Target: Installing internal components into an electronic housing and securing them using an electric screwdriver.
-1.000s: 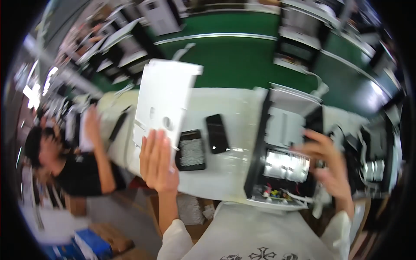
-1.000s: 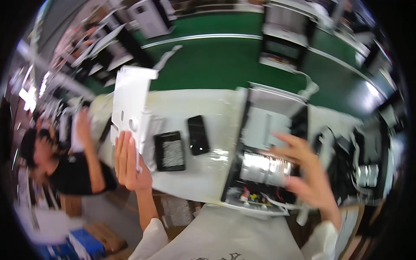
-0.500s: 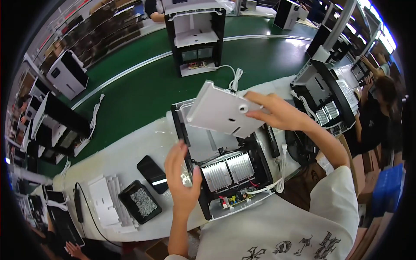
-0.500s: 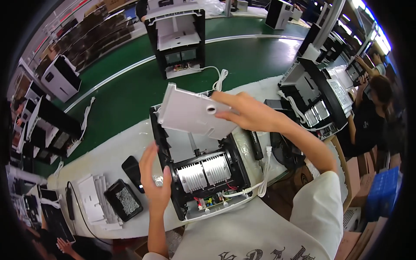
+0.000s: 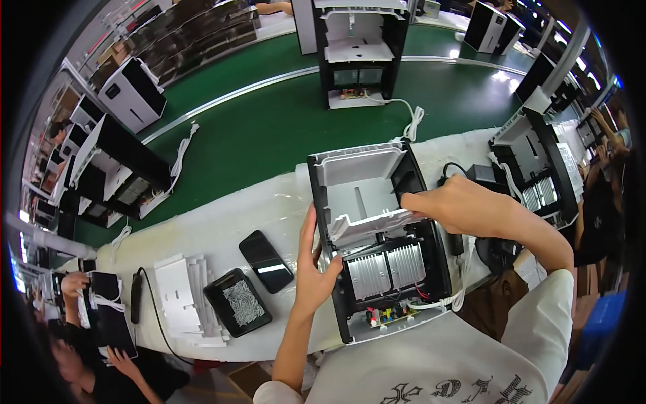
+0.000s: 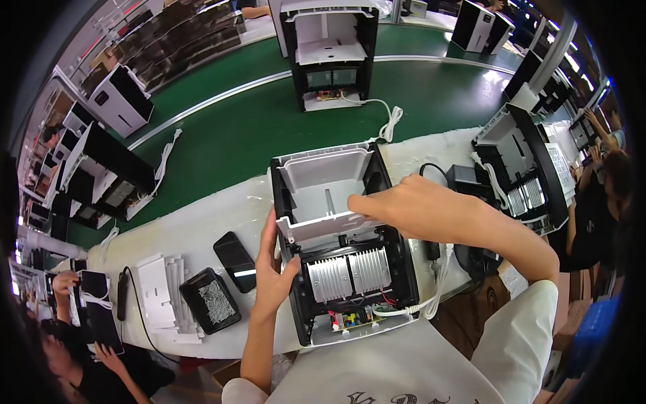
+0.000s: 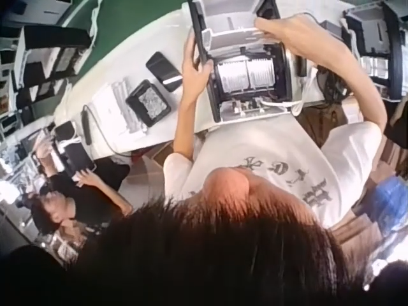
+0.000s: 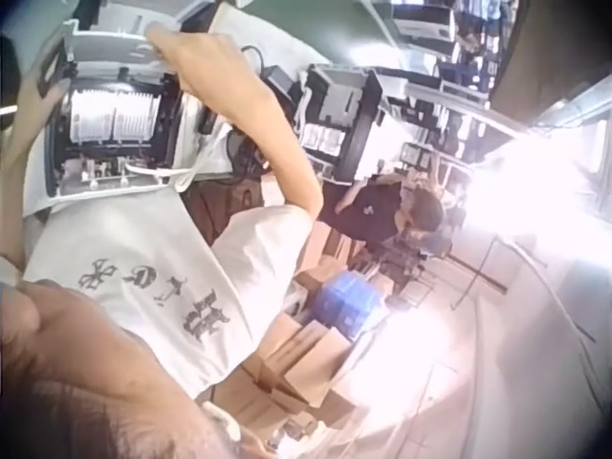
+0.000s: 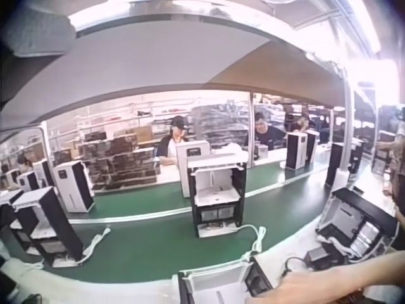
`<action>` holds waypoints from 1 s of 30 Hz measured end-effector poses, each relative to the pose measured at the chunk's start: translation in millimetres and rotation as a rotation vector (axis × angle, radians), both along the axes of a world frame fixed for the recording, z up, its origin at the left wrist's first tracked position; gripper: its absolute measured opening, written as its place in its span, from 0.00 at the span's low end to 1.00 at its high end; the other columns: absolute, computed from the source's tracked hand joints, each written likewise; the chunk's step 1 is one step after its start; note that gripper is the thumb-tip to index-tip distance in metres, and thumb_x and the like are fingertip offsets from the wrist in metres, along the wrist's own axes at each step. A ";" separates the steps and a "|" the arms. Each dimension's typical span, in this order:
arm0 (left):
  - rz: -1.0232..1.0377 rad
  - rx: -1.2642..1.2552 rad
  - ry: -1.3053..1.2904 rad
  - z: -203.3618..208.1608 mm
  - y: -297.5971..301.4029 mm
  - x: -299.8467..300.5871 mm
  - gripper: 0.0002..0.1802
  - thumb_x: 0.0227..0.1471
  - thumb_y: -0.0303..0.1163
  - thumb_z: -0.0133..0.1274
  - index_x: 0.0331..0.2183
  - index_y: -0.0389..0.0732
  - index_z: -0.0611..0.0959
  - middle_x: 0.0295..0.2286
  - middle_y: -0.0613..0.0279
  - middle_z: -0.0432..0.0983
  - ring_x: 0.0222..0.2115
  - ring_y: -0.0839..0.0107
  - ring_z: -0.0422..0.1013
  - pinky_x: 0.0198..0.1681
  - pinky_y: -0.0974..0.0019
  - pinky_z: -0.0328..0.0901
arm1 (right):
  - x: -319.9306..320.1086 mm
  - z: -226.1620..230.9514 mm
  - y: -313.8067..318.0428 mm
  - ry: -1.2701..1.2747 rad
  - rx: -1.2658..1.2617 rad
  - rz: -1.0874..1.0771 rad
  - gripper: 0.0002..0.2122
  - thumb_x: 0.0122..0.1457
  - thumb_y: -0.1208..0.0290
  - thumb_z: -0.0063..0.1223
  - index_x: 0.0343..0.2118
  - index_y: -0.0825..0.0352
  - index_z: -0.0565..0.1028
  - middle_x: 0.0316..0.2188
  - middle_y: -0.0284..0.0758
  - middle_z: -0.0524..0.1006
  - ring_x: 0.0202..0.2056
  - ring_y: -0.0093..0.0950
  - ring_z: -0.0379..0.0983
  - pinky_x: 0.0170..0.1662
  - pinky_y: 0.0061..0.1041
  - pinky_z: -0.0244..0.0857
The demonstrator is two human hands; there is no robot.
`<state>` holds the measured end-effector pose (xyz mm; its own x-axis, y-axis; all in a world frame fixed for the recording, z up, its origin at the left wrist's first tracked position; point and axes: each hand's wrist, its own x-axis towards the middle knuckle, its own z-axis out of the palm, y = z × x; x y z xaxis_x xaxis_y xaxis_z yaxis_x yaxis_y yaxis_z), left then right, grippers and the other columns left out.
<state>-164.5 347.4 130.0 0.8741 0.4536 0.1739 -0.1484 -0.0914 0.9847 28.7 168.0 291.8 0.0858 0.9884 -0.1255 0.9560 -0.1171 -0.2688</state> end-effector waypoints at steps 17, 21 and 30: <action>0.012 -0.048 -0.044 -6.2 0.5 -10.0 0.48 0.42 0.15 0.48 0.65 0.47 0.54 0.64 0.59 0.46 0.65 0.59 0.45 0.63 0.55 0.51 | -12.7 -1.5 -0.5 -0.030 -0.019 -0.019 0.12 0.51 0.81 0.52 0.36 0.65 0.63 0.20 0.40 0.74 0.23 0.46 0.72 0.23 0.39 0.62; 0.033 -0.049 -0.064 -9.4 0.1 -14.3 0.48 0.41 0.14 0.47 0.65 0.45 0.54 0.64 0.58 0.46 0.65 0.59 0.46 0.64 0.57 0.49 | -22.0 -9.0 10.0 -0.093 -0.019 0.063 0.16 0.47 0.83 0.53 0.38 0.66 0.63 0.23 0.40 0.75 0.23 0.45 0.73 0.24 0.39 0.64; 0.207 -0.308 -0.157 9.8 -20.7 -10.1 0.47 0.32 0.17 0.47 0.60 0.30 0.61 0.60 0.51 0.58 0.60 0.61 0.57 0.63 0.64 0.49 | -13.1 -91.5 2.6 0.226 0.238 -0.017 0.19 0.58 0.74 0.51 0.52 0.67 0.65 0.34 0.45 0.77 0.37 0.40 0.76 0.41 0.36 0.69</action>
<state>-174.6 326.6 139.8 0.7327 0.6687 0.1263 -0.3083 0.1607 0.9376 15.6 170.5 200.3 0.0985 0.9909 0.0913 0.8677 -0.0406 -0.4955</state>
